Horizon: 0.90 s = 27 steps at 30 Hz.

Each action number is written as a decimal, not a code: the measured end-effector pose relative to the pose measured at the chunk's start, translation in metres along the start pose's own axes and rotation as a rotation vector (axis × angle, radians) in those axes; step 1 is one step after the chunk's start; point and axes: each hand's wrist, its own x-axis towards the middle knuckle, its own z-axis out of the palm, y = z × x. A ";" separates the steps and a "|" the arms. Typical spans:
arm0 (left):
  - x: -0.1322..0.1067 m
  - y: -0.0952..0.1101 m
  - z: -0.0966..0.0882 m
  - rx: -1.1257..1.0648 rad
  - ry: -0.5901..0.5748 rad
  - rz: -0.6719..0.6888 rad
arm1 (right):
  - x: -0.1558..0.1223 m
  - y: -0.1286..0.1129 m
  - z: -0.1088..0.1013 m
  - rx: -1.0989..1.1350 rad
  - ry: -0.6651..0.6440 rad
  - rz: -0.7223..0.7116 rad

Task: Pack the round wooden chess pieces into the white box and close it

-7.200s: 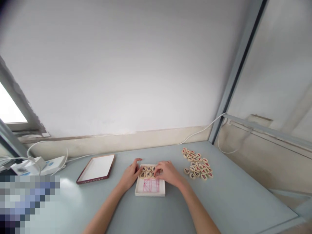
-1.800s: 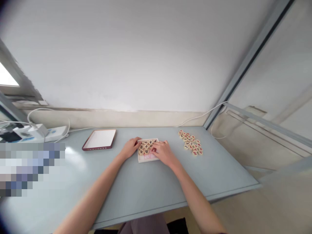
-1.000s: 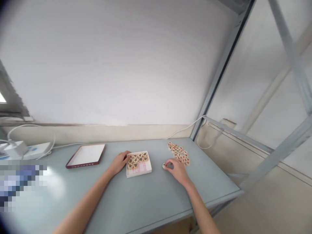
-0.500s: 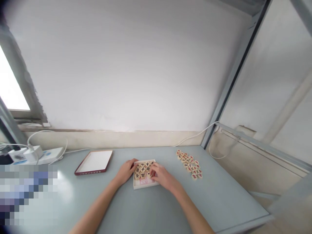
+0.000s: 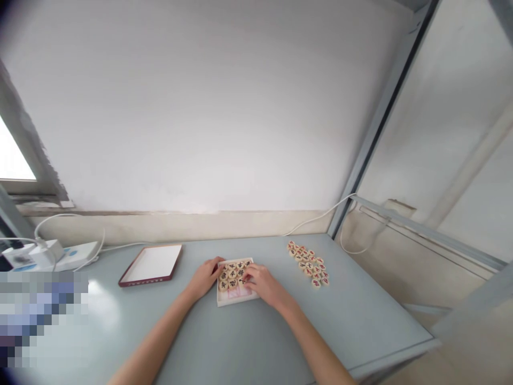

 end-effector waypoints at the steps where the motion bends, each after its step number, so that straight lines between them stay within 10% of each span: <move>1: 0.000 0.000 0.000 0.002 0.003 0.005 | 0.000 0.001 0.001 0.002 0.007 -0.011; 10: -0.001 0.005 -0.005 0.003 -0.021 -0.014 | -0.003 0.003 -0.006 -0.113 0.068 -0.081; 16: 0.002 0.000 -0.002 0.005 -0.019 0.003 | -0.033 0.063 -0.067 -0.509 0.545 0.345; 21: 0.002 -0.003 0.000 0.006 -0.016 0.018 | -0.068 0.104 -0.074 -0.610 0.415 0.410; 27: 0.000 0.000 -0.002 0.020 0.001 0.018 | -0.077 0.085 -0.062 -0.473 0.338 0.335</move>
